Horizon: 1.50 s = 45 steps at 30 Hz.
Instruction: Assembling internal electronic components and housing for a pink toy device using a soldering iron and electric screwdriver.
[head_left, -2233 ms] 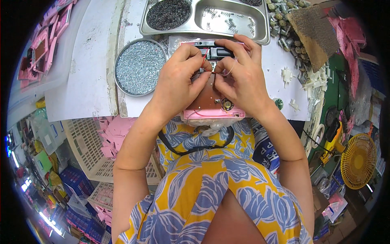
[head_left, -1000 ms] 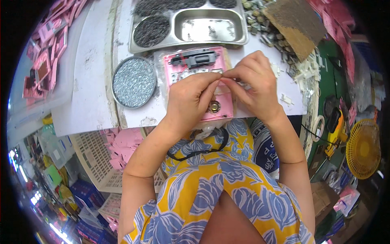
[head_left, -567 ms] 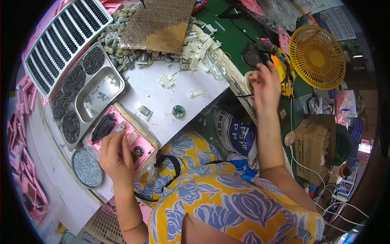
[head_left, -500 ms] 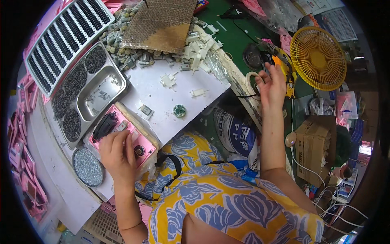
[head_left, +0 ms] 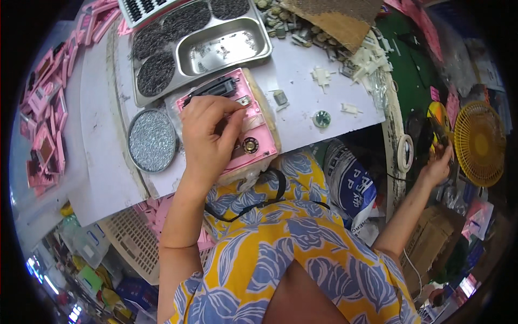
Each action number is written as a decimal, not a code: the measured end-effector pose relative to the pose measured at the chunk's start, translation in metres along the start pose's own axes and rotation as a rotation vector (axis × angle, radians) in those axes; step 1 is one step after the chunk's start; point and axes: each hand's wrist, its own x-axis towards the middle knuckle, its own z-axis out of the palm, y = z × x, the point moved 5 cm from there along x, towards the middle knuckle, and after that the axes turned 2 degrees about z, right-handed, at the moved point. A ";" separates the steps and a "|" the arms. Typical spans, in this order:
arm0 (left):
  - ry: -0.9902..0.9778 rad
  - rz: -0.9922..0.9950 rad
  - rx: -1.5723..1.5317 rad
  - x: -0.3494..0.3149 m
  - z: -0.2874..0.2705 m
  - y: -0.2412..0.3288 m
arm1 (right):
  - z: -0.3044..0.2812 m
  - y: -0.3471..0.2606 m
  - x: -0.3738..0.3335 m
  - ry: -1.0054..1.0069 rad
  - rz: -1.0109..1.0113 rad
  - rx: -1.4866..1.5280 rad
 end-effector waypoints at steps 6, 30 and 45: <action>-0.027 -0.004 -0.041 0.000 0.004 0.004 | 0.093 -0.021 0.031 -0.143 -0.156 0.106; -0.054 -0.057 -0.066 -0.009 0.012 0.001 | 0.103 -0.057 0.054 -0.354 0.211 -0.022; 0.015 -0.048 0.145 -0.009 0.002 -0.005 | 0.194 -0.057 -0.204 -0.999 0.224 0.437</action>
